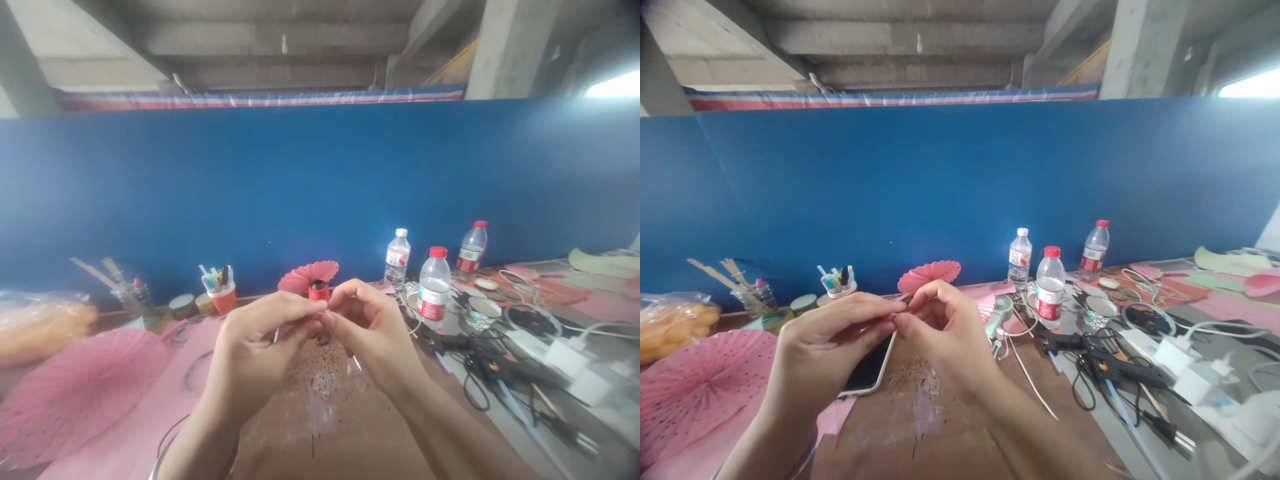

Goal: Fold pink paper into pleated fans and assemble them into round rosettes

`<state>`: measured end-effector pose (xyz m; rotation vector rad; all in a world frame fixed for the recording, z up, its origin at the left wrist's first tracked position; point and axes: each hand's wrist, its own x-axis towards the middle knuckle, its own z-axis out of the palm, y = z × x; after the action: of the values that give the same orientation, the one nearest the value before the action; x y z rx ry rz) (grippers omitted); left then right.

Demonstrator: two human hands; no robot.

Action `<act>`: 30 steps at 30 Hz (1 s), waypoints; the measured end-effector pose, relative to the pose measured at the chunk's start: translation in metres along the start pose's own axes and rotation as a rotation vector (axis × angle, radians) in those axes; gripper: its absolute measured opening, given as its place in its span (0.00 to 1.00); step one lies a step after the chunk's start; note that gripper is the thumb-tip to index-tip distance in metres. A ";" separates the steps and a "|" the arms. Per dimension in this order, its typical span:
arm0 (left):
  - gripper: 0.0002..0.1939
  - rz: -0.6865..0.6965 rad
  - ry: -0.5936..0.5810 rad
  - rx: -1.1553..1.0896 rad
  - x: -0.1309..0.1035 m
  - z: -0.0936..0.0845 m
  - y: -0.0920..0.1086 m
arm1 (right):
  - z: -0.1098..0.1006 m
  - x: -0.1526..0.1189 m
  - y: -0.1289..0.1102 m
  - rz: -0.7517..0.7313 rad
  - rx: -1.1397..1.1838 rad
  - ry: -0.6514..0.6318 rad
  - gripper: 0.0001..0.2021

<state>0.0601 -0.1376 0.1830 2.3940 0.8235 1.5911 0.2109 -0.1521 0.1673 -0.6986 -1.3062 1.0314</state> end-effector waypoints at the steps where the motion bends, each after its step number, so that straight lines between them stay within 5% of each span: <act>1: 0.10 -0.052 0.042 -0.004 0.000 0.001 0.000 | 0.000 0.000 0.000 0.022 0.021 -0.022 0.07; 7: 0.08 -0.270 0.270 -0.014 0.002 0.002 0.000 | 0.004 0.002 0.006 0.151 0.066 -0.067 0.08; 13: 0.07 -0.322 0.313 0.023 0.003 -0.004 0.003 | 0.005 0.006 0.012 0.081 -0.302 0.020 0.07; 20: 0.07 -0.396 0.195 -0.028 0.004 -0.004 -0.001 | 0.000 0.006 0.014 0.103 -0.542 -0.028 0.12; 30: 0.07 -0.440 0.117 0.000 0.008 -0.013 -0.010 | 0.000 0.008 0.015 0.174 -0.591 -0.068 0.15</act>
<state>0.0473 -0.1273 0.1906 1.9483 1.2646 1.5497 0.2076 -0.1386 0.1570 -1.2473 -1.6515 0.8056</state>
